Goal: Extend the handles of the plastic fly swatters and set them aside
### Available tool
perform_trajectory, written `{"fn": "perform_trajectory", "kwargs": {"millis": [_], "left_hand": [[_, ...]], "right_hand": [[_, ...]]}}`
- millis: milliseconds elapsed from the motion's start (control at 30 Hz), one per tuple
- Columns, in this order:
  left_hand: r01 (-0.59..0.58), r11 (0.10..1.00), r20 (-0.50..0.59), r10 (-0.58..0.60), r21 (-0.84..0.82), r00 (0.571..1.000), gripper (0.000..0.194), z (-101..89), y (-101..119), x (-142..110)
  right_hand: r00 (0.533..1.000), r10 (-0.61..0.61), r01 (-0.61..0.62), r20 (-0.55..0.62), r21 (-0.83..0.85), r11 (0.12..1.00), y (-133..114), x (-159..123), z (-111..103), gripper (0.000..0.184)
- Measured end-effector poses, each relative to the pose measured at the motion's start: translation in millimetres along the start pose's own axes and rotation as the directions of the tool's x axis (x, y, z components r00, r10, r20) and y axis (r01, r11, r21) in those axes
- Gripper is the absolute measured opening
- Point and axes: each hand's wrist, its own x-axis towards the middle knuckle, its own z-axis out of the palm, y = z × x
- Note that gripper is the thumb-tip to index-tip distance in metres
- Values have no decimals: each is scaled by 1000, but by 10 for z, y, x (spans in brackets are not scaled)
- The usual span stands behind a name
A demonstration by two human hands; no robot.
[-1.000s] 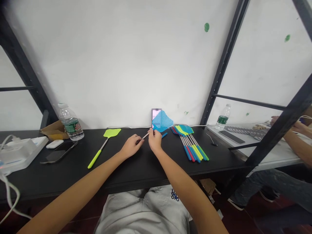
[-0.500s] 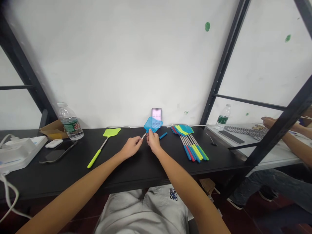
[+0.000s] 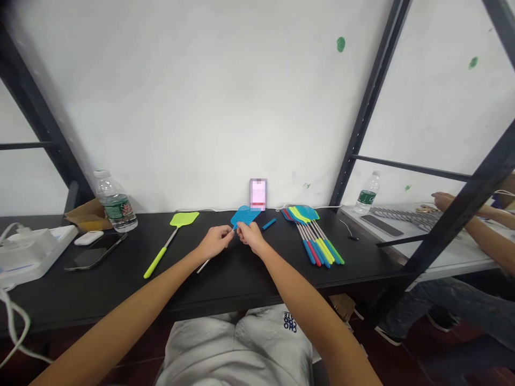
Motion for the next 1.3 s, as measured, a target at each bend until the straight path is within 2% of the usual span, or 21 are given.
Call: {"fn": "perform_trajectory", "kwargs": {"millis": [167, 600, 767, 867, 1067, 1167, 1300], "left_hand": [[34, 999, 23, -34, -31, 999, 34, -5, -47, 30], [62, 965, 63, -47, -255, 997, 29, 25, -109, 93], [132, 896, 92, -103, -423, 990, 31, 37, -91, 119], [177, 819, 133, -123, -546, 983, 32, 27, -54, 121], [264, 619, 304, -43, -740, 952, 32, -75, 53, 65], [296, 587, 345, -30, -753, 938, 32, -118, 92, 31], [302, 593, 359, -23, -746, 933, 32, -136, 113, 20]], "right_hand": [[1000, 20, -18, 25, -70, 997, 23, 0, 7, 32], [999, -12, 9, 34, 82, 997, -20, -4, 9, 40], [999, -8, 3, 41, 129, 992, -65, -10, 3, 43], [999, -17, 10, 43, 141, 990, -82, -12, -6, 45], [993, -70, 53, 91, 178, 983, -118, -15, -32, 46], [991, -88, 69, 105, 175, 982, -133, -19, -54, 46], [988, -111, 88, 112, 187, 978, -122, -26, -52, 46]]}}
